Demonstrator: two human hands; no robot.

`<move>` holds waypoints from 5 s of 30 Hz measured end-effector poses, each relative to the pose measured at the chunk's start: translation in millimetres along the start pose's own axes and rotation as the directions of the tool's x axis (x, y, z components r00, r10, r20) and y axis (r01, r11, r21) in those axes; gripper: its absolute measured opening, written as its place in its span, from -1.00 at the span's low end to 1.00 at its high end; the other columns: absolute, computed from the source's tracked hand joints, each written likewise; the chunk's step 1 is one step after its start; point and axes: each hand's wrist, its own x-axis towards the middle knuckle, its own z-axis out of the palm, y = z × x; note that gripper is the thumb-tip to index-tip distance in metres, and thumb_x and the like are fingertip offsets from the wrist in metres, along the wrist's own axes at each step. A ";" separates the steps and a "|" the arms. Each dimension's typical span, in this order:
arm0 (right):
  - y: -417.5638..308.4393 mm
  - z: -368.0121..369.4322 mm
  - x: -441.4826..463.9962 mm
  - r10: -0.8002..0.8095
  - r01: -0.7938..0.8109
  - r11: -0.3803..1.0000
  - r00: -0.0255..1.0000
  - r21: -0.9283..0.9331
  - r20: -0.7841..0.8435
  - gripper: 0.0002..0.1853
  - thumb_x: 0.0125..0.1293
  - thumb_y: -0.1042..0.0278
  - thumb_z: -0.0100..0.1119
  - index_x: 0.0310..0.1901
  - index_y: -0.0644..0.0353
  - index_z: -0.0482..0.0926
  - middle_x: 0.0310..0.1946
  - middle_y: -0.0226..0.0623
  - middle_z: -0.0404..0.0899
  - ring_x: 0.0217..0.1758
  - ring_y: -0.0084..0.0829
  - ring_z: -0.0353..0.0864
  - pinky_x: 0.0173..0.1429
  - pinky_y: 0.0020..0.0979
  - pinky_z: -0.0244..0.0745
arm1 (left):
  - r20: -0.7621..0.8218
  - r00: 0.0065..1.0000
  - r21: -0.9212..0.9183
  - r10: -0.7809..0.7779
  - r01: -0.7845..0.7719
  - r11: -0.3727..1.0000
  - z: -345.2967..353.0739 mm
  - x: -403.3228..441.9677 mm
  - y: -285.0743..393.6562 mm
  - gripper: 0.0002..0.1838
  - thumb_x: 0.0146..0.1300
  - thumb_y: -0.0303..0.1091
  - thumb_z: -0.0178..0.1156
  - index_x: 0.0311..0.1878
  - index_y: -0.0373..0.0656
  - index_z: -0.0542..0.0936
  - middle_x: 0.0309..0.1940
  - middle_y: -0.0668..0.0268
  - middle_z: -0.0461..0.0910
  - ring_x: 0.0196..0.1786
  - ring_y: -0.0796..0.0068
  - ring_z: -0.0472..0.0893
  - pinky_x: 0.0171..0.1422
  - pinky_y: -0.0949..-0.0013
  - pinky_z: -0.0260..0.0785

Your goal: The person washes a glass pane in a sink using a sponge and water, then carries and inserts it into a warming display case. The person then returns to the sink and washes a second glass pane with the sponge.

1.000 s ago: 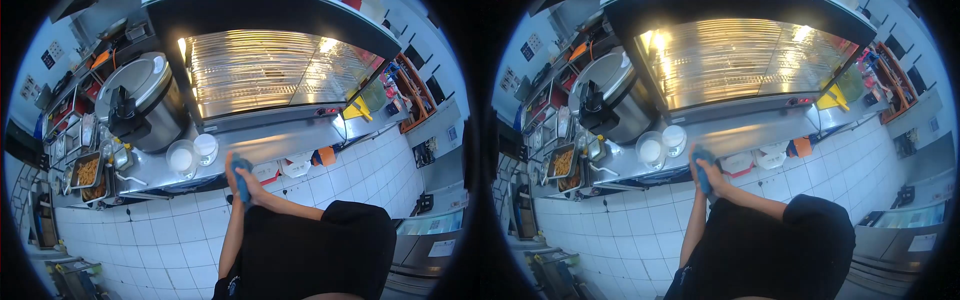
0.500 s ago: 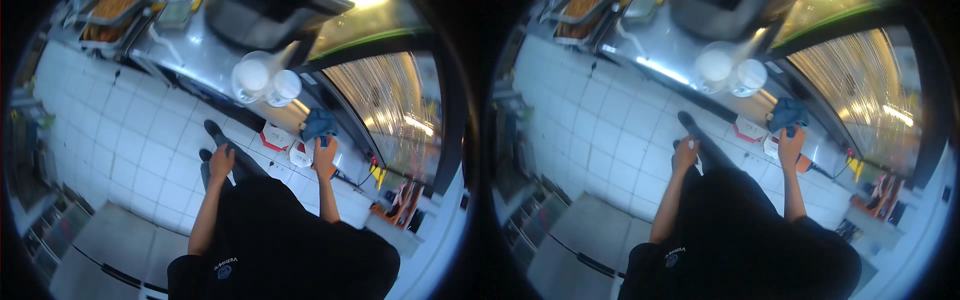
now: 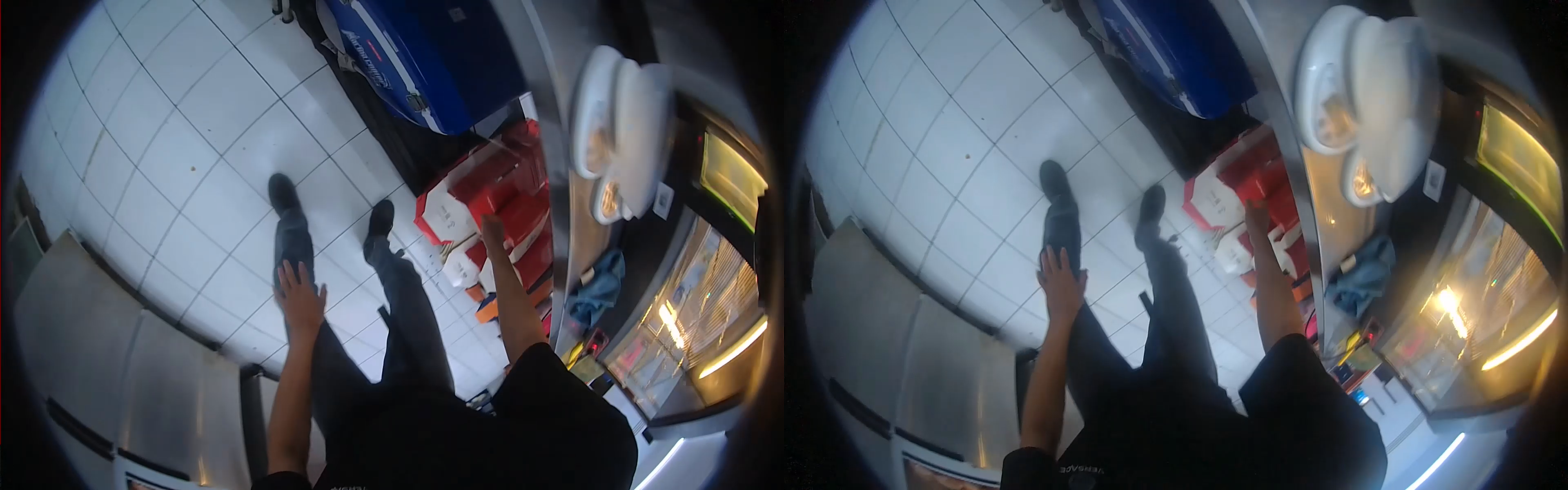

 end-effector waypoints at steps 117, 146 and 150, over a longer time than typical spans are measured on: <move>-2756.1 542.6 128.9 -0.748 0.486 0.637 0.577 0.598 0.328 -0.64 0.37 0.15 0.14 -0.30 0.38 0.47 -0.64 -0.15 0.53 -0.68 -0.31 0.61 -0.62 -0.27 0.51 | -0.413 0.186 -0.848 -0.891 0.278 0.451 -1623.0 535.3 -1547.8 -0.21 0.14 0.47 0.20 -0.29 -0.26 0.69 -0.21 -0.08 0.71 -0.04 -0.21 0.65 0.01 -0.13 0.46; -2940.3 635.6 141.1 -0.553 0.181 0.741 0.710 0.647 0.435 -0.69 0.39 0.22 0.22 -0.21 0.32 0.39 -0.52 -0.11 0.59 -0.58 -0.28 0.63 -0.47 -0.18 0.52 | -0.427 0.175 -0.853 -0.887 0.247 0.459 -1693.9 743.0 -1738.9 -0.36 0.30 0.25 0.26 -0.39 -0.30 0.55 -0.49 0.04 0.63 -0.37 -0.02 0.61 -0.16 0.02 0.41; -2915.7 676.9 152.6 -0.590 0.271 0.716 0.728 0.643 0.350 -0.69 0.40 0.20 0.22 -0.22 0.30 0.38 -0.52 -0.13 0.55 -0.57 -0.25 0.62 -0.47 -0.20 0.52 | -0.485 0.143 -0.834 -0.863 0.220 0.506 -1689.2 748.4 -1737.2 -0.38 0.31 0.21 0.28 -0.42 -0.29 0.52 -0.50 0.06 0.61 -0.39 0.04 0.61 -0.19 0.05 0.41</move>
